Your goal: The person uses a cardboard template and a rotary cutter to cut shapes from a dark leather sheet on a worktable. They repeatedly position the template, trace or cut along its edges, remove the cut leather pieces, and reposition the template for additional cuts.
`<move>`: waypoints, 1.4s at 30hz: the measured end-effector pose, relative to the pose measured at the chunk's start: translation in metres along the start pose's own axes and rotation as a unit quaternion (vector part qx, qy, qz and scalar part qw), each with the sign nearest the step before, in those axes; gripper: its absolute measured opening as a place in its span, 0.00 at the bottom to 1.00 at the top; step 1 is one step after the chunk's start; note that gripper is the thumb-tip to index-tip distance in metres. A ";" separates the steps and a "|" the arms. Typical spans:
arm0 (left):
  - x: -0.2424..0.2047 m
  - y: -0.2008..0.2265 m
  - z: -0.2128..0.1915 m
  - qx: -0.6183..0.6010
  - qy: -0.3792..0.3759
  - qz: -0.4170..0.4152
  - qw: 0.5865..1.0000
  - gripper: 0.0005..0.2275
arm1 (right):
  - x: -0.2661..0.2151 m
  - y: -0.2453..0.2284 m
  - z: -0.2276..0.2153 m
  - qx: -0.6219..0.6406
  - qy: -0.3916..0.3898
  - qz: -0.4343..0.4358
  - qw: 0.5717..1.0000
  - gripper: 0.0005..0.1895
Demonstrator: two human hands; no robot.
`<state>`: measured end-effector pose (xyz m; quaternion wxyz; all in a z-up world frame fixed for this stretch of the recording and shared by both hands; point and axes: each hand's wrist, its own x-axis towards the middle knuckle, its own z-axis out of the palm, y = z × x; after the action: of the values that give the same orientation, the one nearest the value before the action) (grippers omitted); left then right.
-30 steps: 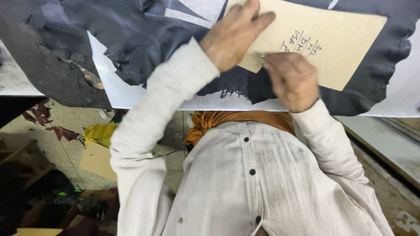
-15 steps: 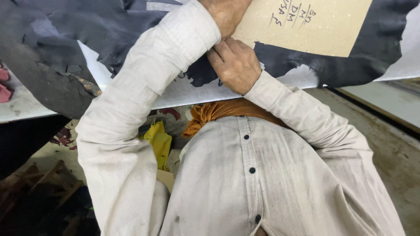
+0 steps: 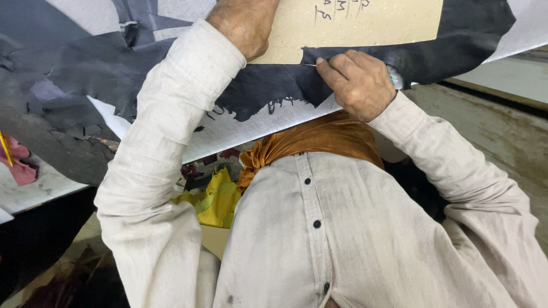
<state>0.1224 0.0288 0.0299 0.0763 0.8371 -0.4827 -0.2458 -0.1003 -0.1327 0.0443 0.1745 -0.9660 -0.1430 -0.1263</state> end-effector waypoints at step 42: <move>0.005 -0.007 0.005 0.050 -0.024 0.080 0.995 0.25 | 0.005 -0.083 0.020 0.113 0.155 0.324 0.927 0.12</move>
<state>0.1274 0.0281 0.0214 0.0423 0.7924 -0.5615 -0.2347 -0.1189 -0.0497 0.0529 0.3335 -0.9022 0.1927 -0.1938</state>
